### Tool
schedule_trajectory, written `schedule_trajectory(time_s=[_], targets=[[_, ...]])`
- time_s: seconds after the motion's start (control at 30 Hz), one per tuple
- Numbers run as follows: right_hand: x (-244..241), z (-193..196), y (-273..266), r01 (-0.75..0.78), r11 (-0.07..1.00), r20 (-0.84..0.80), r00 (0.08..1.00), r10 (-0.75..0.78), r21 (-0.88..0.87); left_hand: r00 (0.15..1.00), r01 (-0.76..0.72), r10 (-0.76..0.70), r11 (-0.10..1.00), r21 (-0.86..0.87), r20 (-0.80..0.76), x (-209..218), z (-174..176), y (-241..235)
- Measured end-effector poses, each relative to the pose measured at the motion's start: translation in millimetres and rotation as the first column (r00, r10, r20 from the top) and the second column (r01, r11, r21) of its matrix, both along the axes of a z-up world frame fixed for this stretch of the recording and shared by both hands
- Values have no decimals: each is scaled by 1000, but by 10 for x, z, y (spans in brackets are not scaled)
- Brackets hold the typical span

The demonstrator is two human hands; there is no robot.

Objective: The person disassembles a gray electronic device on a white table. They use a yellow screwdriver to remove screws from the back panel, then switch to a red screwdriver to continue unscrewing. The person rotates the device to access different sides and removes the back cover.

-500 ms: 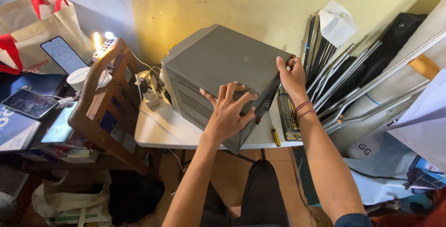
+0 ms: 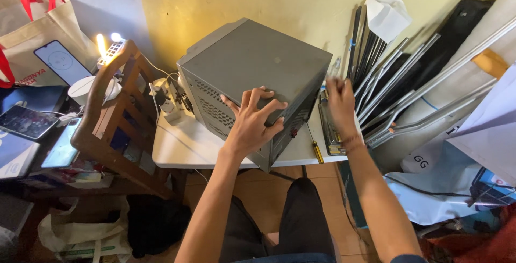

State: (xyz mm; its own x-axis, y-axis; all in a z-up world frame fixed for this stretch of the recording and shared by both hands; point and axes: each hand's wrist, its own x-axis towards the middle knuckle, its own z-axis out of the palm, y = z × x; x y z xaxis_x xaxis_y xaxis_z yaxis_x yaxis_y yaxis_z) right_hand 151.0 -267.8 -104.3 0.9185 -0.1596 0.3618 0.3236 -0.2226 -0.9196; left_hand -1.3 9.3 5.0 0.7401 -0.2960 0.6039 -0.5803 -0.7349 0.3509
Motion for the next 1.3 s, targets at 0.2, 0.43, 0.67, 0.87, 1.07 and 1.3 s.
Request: schedule_trajectory(time_s=[0.2, 0.43, 0.67, 0.87, 1.07, 1.3], targets=[[-297, -1292, -75, 120, 739, 92, 993, -78, -663, 999, -39, 39, 999, -8, -10, 16, 2, -27], [-414, -1650, 107, 96, 696, -119, 960, -254, -711, 1000, -24, 25, 1000, -11, 19, -22, -6, -68], [-442, -1782, 48, 201, 767, 54, 976, -213, -609, 993, -80, 77, 996, 30, 85, 59, -163, -98], [-506, -1670, 21, 129, 796, -80, 973, -217, -591, 993, -93, 94, 996, -17, 77, 88, -257, -87], [-536, -1186, -133, 198, 815, -28, 967, -254, -545, 991, -112, 115, 993, -38, 70, 71, -283, -91], [-142, -1157, -420, 273, 665, 42, 939, -341, -696, 987, -141, 143, 990, -31, 74, 44, -192, -162]])
